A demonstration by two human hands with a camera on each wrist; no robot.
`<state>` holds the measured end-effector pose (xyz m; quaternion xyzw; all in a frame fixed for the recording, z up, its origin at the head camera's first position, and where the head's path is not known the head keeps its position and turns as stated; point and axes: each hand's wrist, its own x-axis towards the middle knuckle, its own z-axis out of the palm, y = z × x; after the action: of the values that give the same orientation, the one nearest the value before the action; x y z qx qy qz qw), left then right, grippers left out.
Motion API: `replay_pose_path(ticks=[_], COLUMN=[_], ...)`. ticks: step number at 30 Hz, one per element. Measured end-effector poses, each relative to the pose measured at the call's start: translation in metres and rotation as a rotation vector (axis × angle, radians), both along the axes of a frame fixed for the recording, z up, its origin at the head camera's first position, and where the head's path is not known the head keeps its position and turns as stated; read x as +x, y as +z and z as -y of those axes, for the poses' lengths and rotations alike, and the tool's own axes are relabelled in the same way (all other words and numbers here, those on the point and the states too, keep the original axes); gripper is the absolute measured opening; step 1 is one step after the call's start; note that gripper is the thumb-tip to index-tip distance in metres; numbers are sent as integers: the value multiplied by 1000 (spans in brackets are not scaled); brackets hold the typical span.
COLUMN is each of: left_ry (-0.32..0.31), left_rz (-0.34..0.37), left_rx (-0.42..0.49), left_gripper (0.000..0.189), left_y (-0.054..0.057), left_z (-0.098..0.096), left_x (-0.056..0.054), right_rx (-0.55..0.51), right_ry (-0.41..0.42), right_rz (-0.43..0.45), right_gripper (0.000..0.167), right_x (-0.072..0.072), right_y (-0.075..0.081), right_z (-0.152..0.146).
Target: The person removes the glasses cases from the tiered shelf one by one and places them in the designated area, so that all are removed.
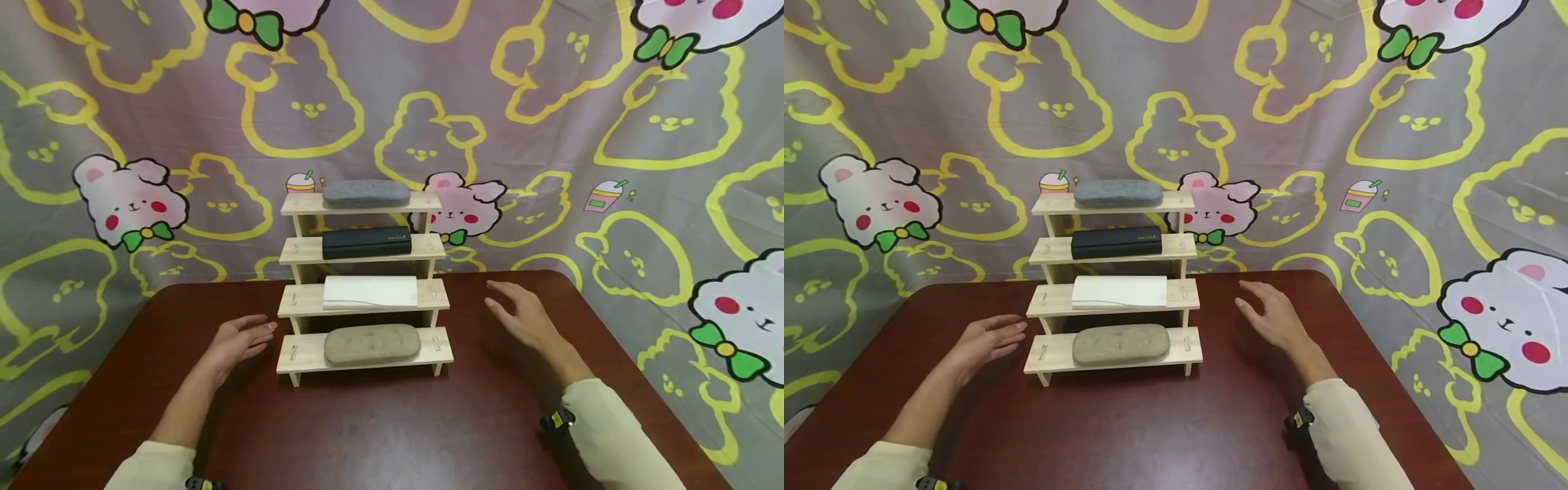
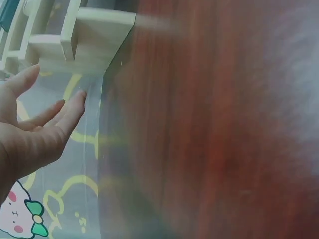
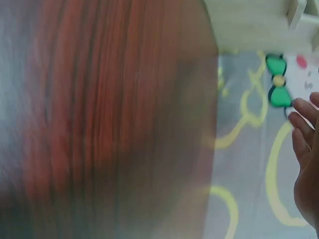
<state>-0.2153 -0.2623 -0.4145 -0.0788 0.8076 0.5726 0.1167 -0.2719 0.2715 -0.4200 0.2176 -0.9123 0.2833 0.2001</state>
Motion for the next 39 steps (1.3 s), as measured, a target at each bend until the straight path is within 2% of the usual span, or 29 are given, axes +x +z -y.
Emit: replay_pose_path(ticks=[6,10,17,21,25,29,35,39], left_ry=[-54,-83,-128,-137,-115,-75,-42,-28], left_rz=[17,59,93,89,69,76,81,70], left_rx=[80,128,120,97,100,126,190,201], left_gripper=[70,72,70,66,65,67,66,63], left_y=[-7,-13,-22,-25,-28,-32,-36,-36], left_z=[-13,-15,-15,-14,-17,-18,-18,-20], left_x=[8,13,15,15,13,16,21,22], right_rx=[-75,-58,-32,-38,-3,38,83,101], right_ry=[105,212,255,334,394,429,444,441], right_rz=[56,94,92,68,70,124,158,155], right_gripper=[33,35,34,31,33,40,54,58], right_x=[17,22,29,32,35,39,41,39], right_y=[14,17,18,16,13,11,7,4], right_z=[25,47,61,68,79,95,113,120])
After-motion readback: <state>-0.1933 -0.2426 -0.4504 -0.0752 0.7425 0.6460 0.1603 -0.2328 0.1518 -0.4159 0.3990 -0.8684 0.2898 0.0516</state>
